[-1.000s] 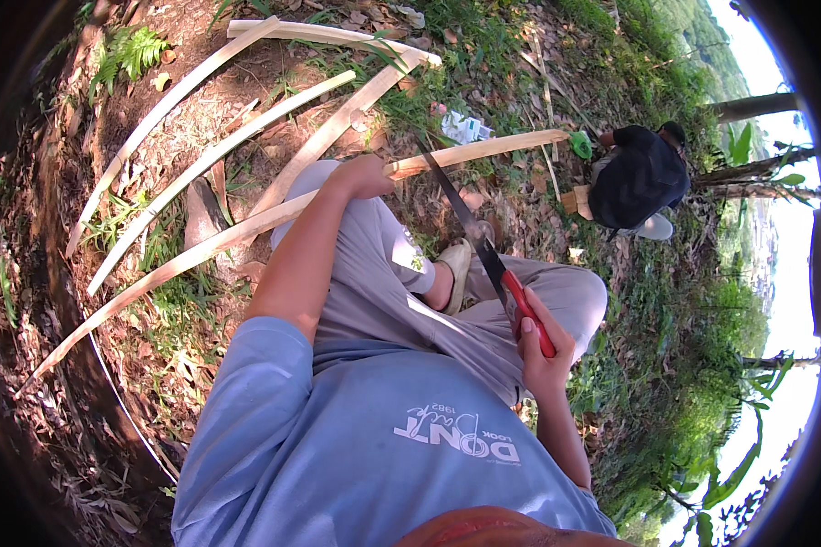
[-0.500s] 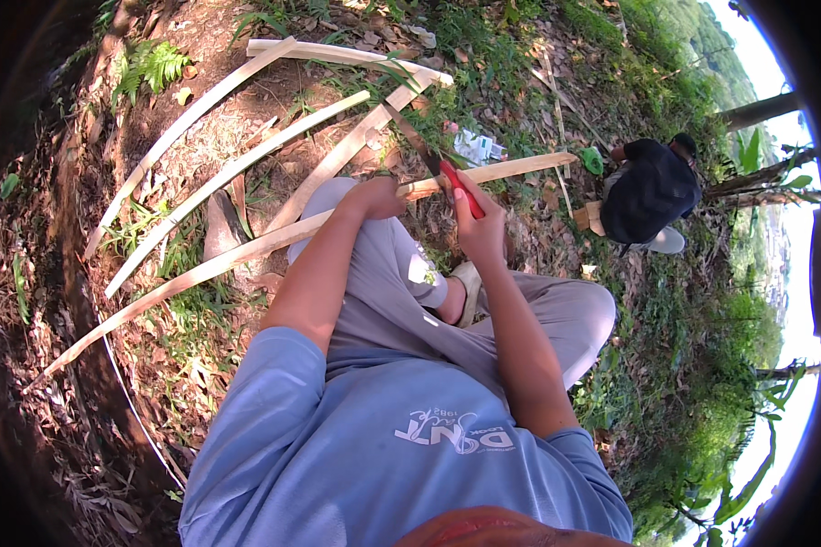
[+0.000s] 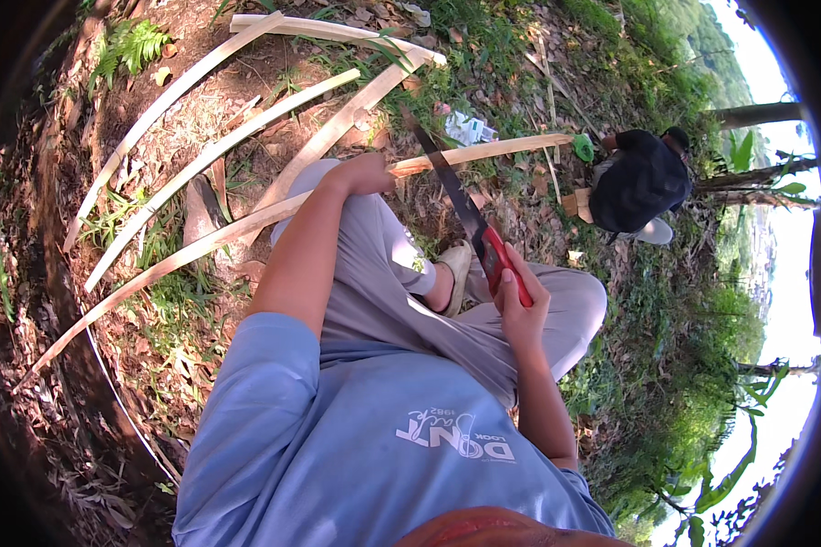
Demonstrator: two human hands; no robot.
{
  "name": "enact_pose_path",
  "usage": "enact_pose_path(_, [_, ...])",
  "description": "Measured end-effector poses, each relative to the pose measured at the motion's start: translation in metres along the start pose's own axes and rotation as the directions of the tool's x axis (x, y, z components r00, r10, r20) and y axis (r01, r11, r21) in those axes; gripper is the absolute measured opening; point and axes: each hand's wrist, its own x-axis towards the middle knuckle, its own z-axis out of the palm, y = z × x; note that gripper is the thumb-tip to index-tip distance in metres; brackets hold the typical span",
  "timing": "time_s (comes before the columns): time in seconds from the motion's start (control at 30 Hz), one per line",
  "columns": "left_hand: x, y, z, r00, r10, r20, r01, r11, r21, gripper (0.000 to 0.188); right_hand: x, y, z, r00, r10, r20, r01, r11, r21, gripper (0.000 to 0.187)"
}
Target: The person sits on the ground and uses a red-handled knife to shave thin strips of bamboo. They hold the bamboo piece against their leg and repeatedly scrape the blade along its length to remove the outer layer, creating a pile of shavings.
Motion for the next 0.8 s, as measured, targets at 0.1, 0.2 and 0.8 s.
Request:
enact_pose_path(0.1, [-0.001, 0.000, -0.002, 1.000, -0.006, 0.014, 0.006, 1.000, -0.007, 0.049, -0.063, -0.034, -0.051, 0.999, 0.039, -0.017, -0.041, 0.983, -0.181, 0.040])
enact_pose_path(0.2, [-0.004, 0.003, -0.003, 1.000, 0.005, 0.027, -0.005, 1.000, 0.007, 0.046, -0.085, -0.046, -0.070, 1.000, -0.032, 0.001, 0.031, 0.973, -0.229, 0.040])
enact_pose_path(0.8, [-0.015, 0.011, 0.003, 0.996, 0.018, -0.087, -0.014, 0.999, 0.051, 0.049, 0.137, 0.023, 0.110, 0.967, -0.252, -0.023, 0.253, 0.965, 0.070, 0.040])
